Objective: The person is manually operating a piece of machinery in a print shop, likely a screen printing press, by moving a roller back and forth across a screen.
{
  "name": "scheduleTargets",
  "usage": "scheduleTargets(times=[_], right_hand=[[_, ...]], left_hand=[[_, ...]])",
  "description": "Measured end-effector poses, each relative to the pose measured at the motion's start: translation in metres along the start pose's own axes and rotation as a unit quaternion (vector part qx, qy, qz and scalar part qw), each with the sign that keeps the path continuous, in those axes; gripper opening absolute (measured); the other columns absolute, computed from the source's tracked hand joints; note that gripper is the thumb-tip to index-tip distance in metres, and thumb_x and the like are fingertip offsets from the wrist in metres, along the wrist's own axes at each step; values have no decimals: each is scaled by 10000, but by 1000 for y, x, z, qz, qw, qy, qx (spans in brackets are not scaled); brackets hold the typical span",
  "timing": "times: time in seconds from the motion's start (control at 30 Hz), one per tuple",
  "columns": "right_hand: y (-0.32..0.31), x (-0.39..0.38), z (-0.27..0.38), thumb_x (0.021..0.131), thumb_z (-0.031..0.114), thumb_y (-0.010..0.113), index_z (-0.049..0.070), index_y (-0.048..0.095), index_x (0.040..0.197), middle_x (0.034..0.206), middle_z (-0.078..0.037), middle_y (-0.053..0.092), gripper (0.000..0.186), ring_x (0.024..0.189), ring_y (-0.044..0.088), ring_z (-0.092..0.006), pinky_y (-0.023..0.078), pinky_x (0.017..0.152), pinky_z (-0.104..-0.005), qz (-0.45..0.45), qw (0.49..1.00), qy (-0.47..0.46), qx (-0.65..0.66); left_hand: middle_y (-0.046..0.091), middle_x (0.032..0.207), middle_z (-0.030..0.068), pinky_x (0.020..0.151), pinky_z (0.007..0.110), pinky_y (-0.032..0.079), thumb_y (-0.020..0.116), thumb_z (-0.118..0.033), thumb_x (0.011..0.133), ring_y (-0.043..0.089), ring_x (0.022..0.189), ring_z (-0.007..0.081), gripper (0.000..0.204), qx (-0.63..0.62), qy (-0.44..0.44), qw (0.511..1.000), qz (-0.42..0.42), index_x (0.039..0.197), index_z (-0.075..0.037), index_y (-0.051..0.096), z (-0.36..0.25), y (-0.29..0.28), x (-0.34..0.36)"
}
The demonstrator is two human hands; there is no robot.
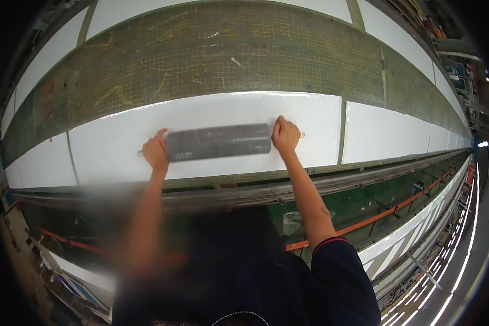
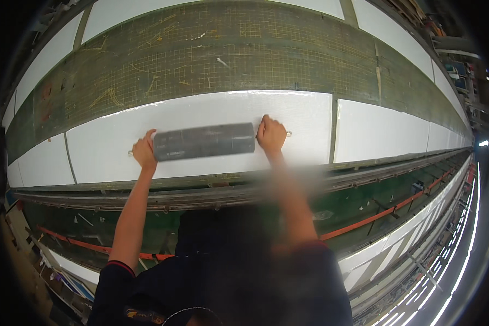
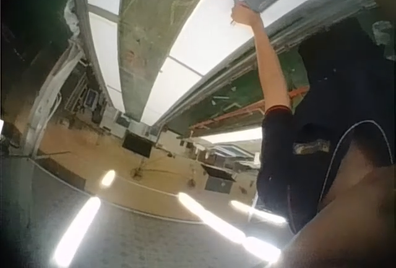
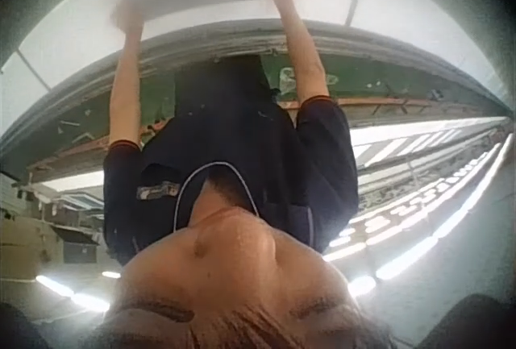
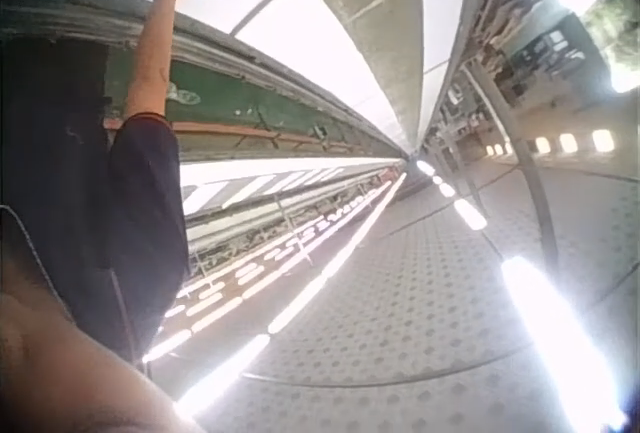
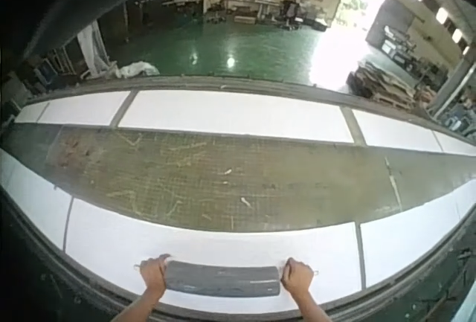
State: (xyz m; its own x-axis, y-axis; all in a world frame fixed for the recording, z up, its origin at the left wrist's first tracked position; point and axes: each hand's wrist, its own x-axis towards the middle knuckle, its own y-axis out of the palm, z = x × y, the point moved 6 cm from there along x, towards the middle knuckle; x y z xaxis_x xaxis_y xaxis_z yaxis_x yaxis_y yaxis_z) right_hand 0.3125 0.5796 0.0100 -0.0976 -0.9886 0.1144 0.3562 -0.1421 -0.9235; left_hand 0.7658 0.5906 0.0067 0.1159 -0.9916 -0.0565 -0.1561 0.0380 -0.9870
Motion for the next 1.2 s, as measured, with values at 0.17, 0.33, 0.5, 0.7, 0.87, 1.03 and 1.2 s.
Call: scheduleTargets(times=[0.17, 0.33, 0.5, 0.7, 0.87, 1.03, 1.2], right_hand=[[-25, -106, 13, 903, 172, 545, 102, 576, 800, 729, -63, 560, 128, 730, 564, -280, 396, 750, -434, -9, 998, -40, -40], [-42, -164, 7, 962, 221, 550, 92, 632, 751, 747, -52, 603, 260, 789, 583, -272, 401, 788, -430, 17, 997, -54, -44], [-31, -182, -25, 1029, 299, 511, 52, 635, 640, 658, -133, 647, 477, 680, 626, -360, 452, 769, -480, 119, 992, -16, -45], [-58, -168, -76, 1043, 360, 504, 38, 673, 630, 580, -164, 617, 551, 603, 606, -406, 476, 807, -499, 51, 997, -56, -28], [-98, -126, -154, 1039, 357, 510, 37, 673, 609, 581, -177, 617, 561, 586, 589, -407, 480, 818, -494, 82, 995, -32, -53], [-95, -85, -186, 1011, 266, 515, 35, 613, 582, 573, -177, 596, 497, 573, 567, -408, 432, 677, -509, 75, 995, -7, -58], [-79, 25, -191, 904, 156, 571, 75, 549, 729, 658, -112, 524, 194, 670, 564, -343, 420, 608, -472, -46, 998, -19, 41]], left_hand=[[665, 1039, 71, 896, 440, 421, 540, -129, 988, 590, 1011, 276, 274, -51, 29, 992, -109, 1220, -174, 680, 3, -22, -111], [660, 1004, 134, 888, 477, 446, 514, -167, 1010, 589, 1001, 354, 219, -4, 29, 999, 46, 979, -34, 686, 16, -4, -165], [670, 770, 215, 758, 533, 500, 480, -220, 1034, 645, 798, 427, 432, 15, -23, 997, 78, 711, -20, 685, 13, 2, -165], [667, 689, 220, 676, 557, 502, 487, -318, 1042, 655, 677, 443, 509, 13, -63, 990, 126, 665, -50, 701, -32, 22, -171], [655, 646, 198, 670, 540, 506, 497, -339, 1035, 641, 631, 422, 516, -75, -4, 988, 131, 657, -63, 714, -138, 38, -158], [629, 672, 117, 691, 473, 476, 567, -267, 972, 608, 651, 370, 340, -91, -54, 989, 101, 692, -88, 636, -180, 47, -114], [555, 859, 84, 723, 407, 471, 652, -159, 878, 576, 825, 301, 109, -115, 40, 989, -85, 810, -83, 614, -202, 18, -13]])
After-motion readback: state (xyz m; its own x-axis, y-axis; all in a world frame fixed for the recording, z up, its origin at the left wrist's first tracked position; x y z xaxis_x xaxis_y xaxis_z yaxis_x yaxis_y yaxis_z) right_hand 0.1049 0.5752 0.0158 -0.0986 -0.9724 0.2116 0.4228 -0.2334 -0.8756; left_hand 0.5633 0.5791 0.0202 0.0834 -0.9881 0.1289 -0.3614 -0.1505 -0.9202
